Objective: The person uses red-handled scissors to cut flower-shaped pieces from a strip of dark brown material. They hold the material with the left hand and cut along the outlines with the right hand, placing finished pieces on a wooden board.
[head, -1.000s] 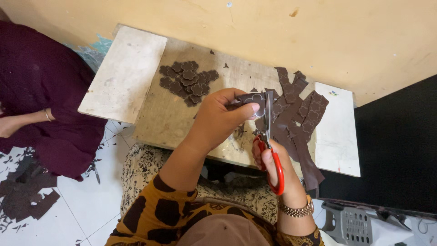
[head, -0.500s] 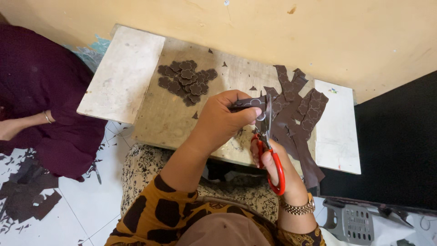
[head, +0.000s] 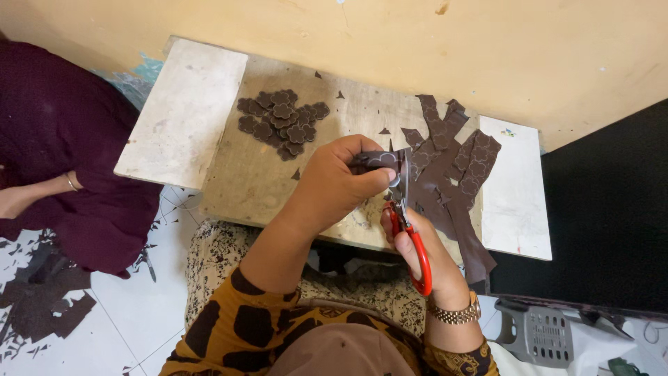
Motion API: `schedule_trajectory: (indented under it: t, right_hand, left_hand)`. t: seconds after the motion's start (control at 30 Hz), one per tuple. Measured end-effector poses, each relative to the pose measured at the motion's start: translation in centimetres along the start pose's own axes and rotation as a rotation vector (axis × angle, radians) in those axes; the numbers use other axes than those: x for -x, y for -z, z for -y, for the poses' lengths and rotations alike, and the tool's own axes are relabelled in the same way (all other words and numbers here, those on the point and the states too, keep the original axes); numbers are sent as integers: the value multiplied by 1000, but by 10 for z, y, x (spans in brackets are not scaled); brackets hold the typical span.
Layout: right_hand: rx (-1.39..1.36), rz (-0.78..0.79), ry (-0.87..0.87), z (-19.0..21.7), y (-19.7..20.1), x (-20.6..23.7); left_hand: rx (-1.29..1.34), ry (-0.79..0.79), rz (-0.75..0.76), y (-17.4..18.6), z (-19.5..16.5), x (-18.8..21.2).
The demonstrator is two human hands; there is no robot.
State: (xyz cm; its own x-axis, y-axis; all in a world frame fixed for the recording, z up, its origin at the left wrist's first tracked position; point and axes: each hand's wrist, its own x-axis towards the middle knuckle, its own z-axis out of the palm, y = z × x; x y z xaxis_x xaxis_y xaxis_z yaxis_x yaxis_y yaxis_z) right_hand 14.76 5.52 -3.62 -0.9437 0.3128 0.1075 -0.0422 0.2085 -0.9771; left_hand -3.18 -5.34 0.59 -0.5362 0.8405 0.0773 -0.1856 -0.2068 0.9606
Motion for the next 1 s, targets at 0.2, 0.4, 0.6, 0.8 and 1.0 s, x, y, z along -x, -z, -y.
schedule_trajectory:
  t: [0.2,0.4,0.6,0.8,1.0]
  right_hand:
    - [-17,1,-21,1,-2,1]
    - [-55,4,-1,5,-4,-3]
    - [-58,-24,-11,4,-10,-3]
    - [-67,0,52,5,-11,-1]
    - [-54,-46,2,8,-10,1]
  left_hand:
    - [53,-60,-18,0,-1,-2]
    - [13,48,-59,1,-6,-2]
    - [25,-64,-33,1,-1,-1]
    - [44,-60,14,-5,0,2]
    - [105,-66,-34,-9,-2,3]
